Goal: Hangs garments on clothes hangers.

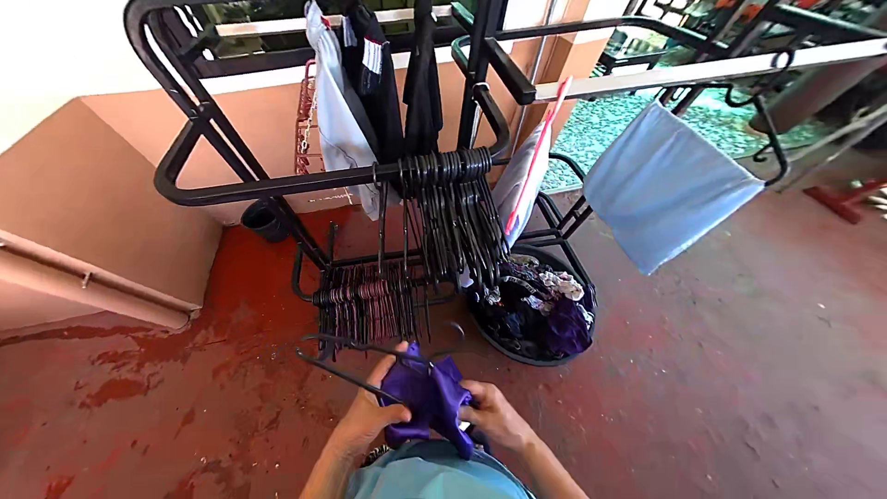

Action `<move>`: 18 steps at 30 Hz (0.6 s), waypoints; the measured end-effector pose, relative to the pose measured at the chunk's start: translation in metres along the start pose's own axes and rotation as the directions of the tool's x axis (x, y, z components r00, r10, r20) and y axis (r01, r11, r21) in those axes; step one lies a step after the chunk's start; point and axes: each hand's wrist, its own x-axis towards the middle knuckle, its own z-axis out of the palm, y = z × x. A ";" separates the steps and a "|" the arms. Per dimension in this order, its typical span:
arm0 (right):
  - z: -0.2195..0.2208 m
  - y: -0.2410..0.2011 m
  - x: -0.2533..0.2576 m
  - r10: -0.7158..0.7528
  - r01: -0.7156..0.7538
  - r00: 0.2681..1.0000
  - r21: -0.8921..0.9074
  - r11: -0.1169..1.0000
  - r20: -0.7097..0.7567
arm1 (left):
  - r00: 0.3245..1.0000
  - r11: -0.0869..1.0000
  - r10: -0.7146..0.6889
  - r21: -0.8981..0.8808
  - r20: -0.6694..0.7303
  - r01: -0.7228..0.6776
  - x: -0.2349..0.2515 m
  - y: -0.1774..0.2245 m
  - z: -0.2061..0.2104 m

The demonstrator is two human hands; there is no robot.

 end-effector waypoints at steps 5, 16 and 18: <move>0.020 -0.011 0.021 -0.110 0.117 0.993 -0.243 0.963 0.041 | 0.997 0.949 0.073 0.307 -0.008 -0.067 0.005 0.003 0.013; 0.042 -0.057 0.081 -0.196 0.190 0.979 0.105 0.976 0.052 | 0.982 0.838 0.184 0.529 -0.044 -0.134 -0.041 0.036 -0.016; 0.054 -0.054 0.091 -0.140 0.111 0.969 0.151 0.982 0.202 | 0.977 0.887 0.185 0.447 -0.104 -0.120 -0.048 0.049 -0.022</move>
